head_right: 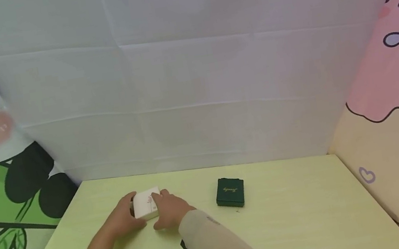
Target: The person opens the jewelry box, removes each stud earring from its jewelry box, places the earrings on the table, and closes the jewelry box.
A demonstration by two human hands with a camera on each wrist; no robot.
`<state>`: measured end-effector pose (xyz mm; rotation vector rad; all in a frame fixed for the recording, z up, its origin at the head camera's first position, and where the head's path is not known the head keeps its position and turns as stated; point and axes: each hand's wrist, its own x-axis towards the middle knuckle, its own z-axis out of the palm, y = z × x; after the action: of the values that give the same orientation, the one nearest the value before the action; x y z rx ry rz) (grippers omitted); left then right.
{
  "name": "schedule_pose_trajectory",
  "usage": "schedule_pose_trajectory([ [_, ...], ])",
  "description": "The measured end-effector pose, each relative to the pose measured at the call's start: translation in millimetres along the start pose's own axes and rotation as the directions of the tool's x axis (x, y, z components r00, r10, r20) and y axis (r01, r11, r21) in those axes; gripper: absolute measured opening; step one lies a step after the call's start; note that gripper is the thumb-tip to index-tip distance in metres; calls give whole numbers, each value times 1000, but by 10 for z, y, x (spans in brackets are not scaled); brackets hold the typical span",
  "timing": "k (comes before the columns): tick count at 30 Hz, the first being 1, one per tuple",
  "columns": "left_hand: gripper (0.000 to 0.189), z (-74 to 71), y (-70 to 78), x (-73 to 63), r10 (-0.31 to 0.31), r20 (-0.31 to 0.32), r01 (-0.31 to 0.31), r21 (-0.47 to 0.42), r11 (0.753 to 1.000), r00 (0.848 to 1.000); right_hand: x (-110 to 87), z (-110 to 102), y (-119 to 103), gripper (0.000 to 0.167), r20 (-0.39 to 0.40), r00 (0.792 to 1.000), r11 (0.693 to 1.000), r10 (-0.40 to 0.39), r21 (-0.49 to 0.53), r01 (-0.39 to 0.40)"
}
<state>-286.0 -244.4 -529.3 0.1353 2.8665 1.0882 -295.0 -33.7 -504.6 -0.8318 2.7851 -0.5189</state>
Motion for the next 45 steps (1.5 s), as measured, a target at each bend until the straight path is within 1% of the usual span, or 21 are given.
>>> schedule_pose_trajectory([
  [7, 109, 55, 11, -14, 3, 5, -3, -37, 999, 1000, -17, -26, 25, 96, -3, 1000, 1000, 13, -21, -13],
  [11, 111, 66, 38, -30, 11, 6, -10, -70, 997, 1000, -9, -72, 63, 99, -11, 1000, 1000, 5, 9, -5],
  [15, 111, 75, 103, -44, 32, 14, -30, -96, 995, 999, -4, -113, 127, 97, -22, 1000, 999, 1, 34, 0],
  [21, 108, 89, 230, -100, 55, 7, -54, -76, 996, 998, -13, -156, 235, 93, -32, 998, 994, -46, 96, 48],
  [23, 108, 103, 272, -123, 56, 7, -55, -62, 997, 998, -28, -176, 267, 91, -27, 999, 992, -46, 116, 49],
  [26, 109, 137, 328, -159, 54, 16, -53, -47, 997, 998, -57, -211, 306, 90, -9, 999, 992, -42, 116, 43],
  [29, 109, 179, 380, -202, 44, 24, -43, -53, 998, 999, -99, -252, 332, 91, 16, 999, 993, -51, 111, 49],
  [34, 108, 274, 480, -259, 53, 18, -52, -51, 997, 998, -202, -315, 386, 92, 35, 997, 993, -69, 97, 65],
  [38, 106, 353, 550, -302, 59, 16, -58, -61, 996, 998, -287, -325, 447, 93, 44, 996, 995, -75, 75, 71],
  [41, 105, 418, 597, -336, 68, 18, -67, -65, 996, 998, -370, -307, 500, 93, 35, 996, 994, -86, 75, 83],
  [45, 104, 508, 658, -380, 96, 20, -94, -89, 992, 995, -493, -280, 554, 95, 8, 996, 993, -90, 73, 89],
])
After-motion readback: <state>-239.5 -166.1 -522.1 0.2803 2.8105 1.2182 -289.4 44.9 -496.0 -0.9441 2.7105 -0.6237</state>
